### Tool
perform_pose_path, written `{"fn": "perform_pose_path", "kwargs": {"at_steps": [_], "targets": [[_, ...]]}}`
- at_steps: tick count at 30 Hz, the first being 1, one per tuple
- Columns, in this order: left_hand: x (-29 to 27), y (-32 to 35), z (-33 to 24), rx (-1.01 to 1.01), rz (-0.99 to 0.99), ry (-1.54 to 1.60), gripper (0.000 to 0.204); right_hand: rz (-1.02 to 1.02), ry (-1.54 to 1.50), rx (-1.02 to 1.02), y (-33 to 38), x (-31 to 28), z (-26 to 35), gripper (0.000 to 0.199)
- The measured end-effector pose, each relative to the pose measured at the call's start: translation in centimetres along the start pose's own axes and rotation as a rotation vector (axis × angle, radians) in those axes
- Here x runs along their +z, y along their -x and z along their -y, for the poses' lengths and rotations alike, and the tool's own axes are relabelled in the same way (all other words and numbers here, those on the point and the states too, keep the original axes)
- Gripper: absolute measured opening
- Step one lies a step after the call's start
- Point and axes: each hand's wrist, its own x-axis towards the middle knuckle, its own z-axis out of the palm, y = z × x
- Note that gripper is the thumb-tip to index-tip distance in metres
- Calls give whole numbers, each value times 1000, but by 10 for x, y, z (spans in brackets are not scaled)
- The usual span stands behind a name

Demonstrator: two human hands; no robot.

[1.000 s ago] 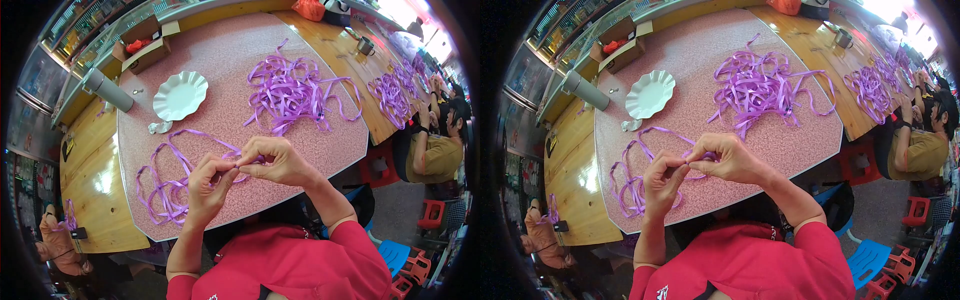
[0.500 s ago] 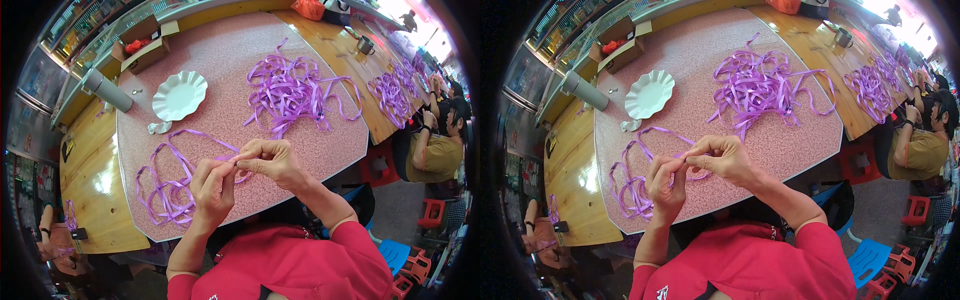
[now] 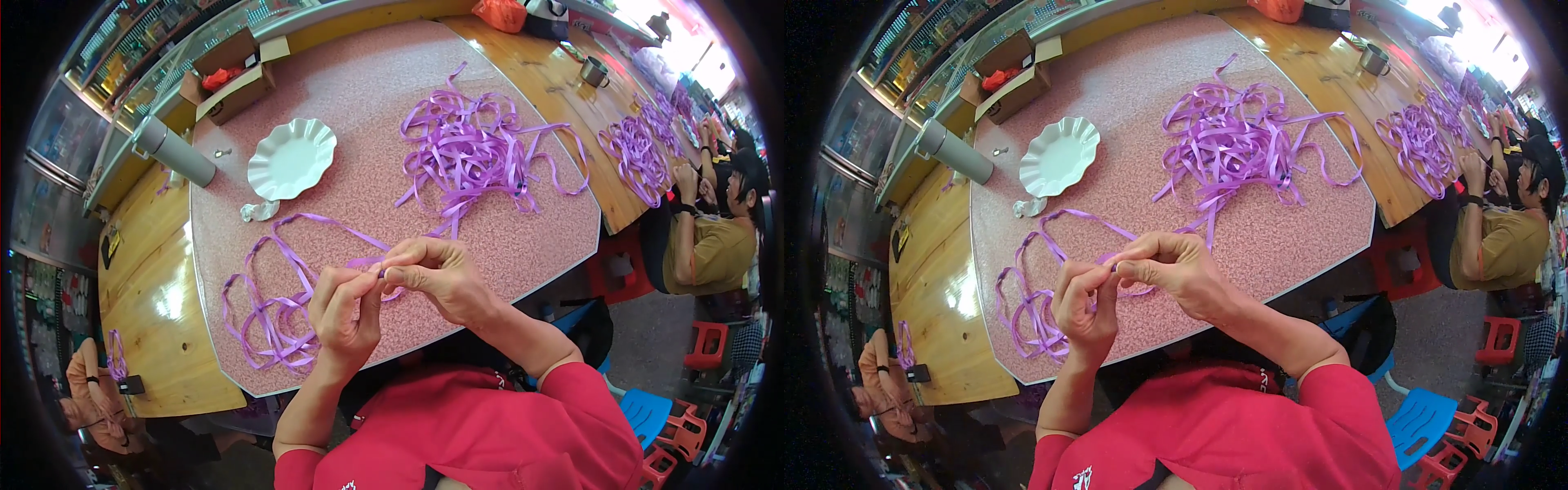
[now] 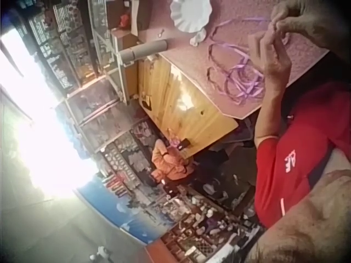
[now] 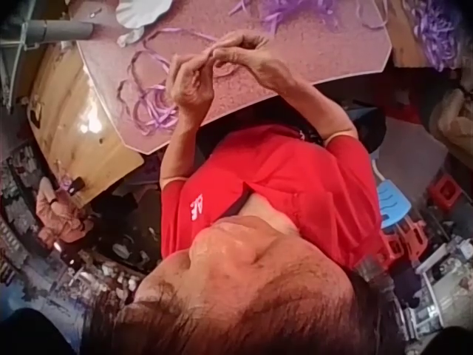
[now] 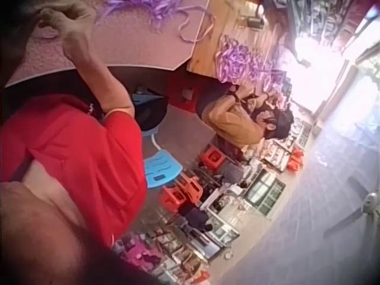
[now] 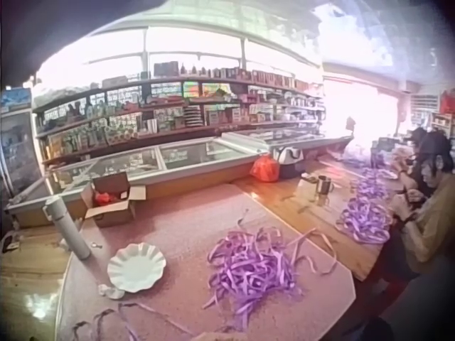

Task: The recorder is braiding and knotting purple plastic ribbons at a workstation.

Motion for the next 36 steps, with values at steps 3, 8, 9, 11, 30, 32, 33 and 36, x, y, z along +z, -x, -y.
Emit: {"fn": "perform_pose_path", "kwargs": {"at_steps": [3, 8, 9, 11, 30, 32, 33, 36], "targets": [[6, 0, 8, 70, -17, -19, 12, -74, -167, 164, -2, 0, 0, 7], [2, 4, 6, -209, 56, 162, 15, -14, 246, -4, 3, -7, 0, 18], [2, 3, 5, -243, 70, 191, 14, -15, 247, -4, 4, -7, 3, 18], [2, 3, 5, -282, 67, 245, 13, 15, 394, -52, 4, -6, 8, 22], [-2, 2, 5, -429, 99, 647, 9, -23, 71, 155, 4, -2, 16, 20], [-3, 1, 5, -414, 102, 636, 9, -39, 91, 158, 5, 1, 18, 17], [-3, 1, 5, -397, 105, 625, 8, -39, 91, 157, 6, 2, 19, 17], [-5, -1, 0, -469, 113, 639, 8, 19, 226, -39, 6, 3, 19, 10]]}}
